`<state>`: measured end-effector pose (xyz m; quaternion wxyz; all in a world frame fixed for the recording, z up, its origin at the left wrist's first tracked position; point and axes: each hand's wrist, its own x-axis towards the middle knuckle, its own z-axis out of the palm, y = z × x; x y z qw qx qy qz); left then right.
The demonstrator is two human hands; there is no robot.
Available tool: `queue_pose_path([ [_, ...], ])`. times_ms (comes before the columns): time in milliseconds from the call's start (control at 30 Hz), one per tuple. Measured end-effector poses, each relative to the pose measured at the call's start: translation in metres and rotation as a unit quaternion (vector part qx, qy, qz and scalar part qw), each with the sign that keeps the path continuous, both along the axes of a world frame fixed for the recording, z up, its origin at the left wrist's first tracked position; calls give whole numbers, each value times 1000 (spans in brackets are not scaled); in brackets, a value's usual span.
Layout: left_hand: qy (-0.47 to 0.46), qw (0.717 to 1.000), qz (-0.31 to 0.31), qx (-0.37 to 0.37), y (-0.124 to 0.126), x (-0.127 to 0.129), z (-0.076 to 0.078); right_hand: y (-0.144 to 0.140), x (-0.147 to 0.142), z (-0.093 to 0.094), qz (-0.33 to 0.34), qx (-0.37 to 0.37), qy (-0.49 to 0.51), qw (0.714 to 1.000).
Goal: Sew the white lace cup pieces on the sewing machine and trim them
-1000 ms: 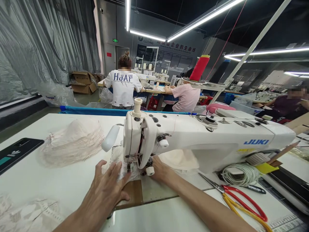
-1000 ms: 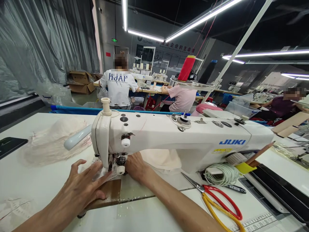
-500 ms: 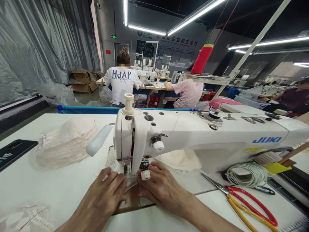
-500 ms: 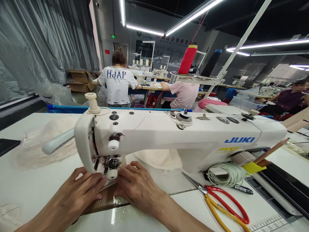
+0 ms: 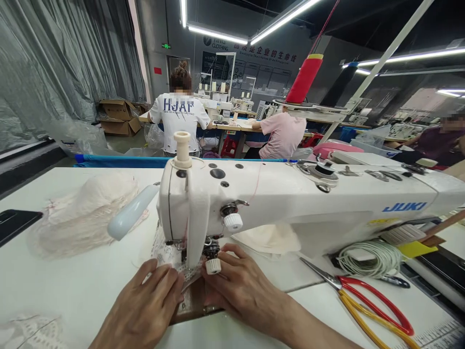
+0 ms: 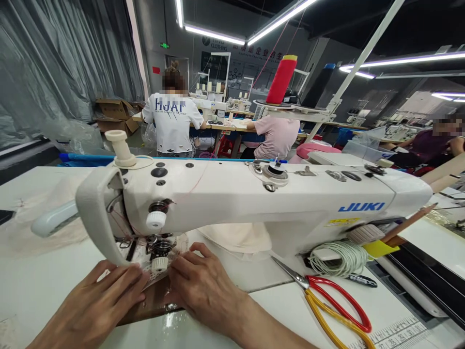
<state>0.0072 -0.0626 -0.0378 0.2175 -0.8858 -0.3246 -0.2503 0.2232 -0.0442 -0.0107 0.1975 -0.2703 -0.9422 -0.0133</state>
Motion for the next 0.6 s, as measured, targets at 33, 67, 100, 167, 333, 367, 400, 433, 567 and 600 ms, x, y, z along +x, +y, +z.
queue_pose_path([
  [33,6,1000,3,7,-1,0,0,0,1,1,-1,-4,0,1000],
  [67,11,1000,4,12,-2,0,1,0,2,1,-2,-7,0,1000],
  [100,12,1000,6,17,-3,0,2,0,3,1,-2,-9,0,1000],
  [167,5,1000,7,28,-5,1,3,1,3,2,0,-8,-2,1000],
  [333,6,999,29,36,-9,2,0,-1,1,2,-2,-6,24,1000],
  [367,10,999,35,34,-10,2,-2,-1,1,2,-2,-7,30,1000],
  [400,15,999,39,31,-10,2,-4,-1,0,1,-1,-8,35,999],
  [433,21,998,43,28,-11,1,-7,-1,0,1,0,-8,37,999],
  [567,37,997,61,21,-12,-2,-16,-1,0,-3,3,6,39,999],
  [600,40,997,65,18,-12,-3,-17,-1,0,-4,4,9,38,999],
])
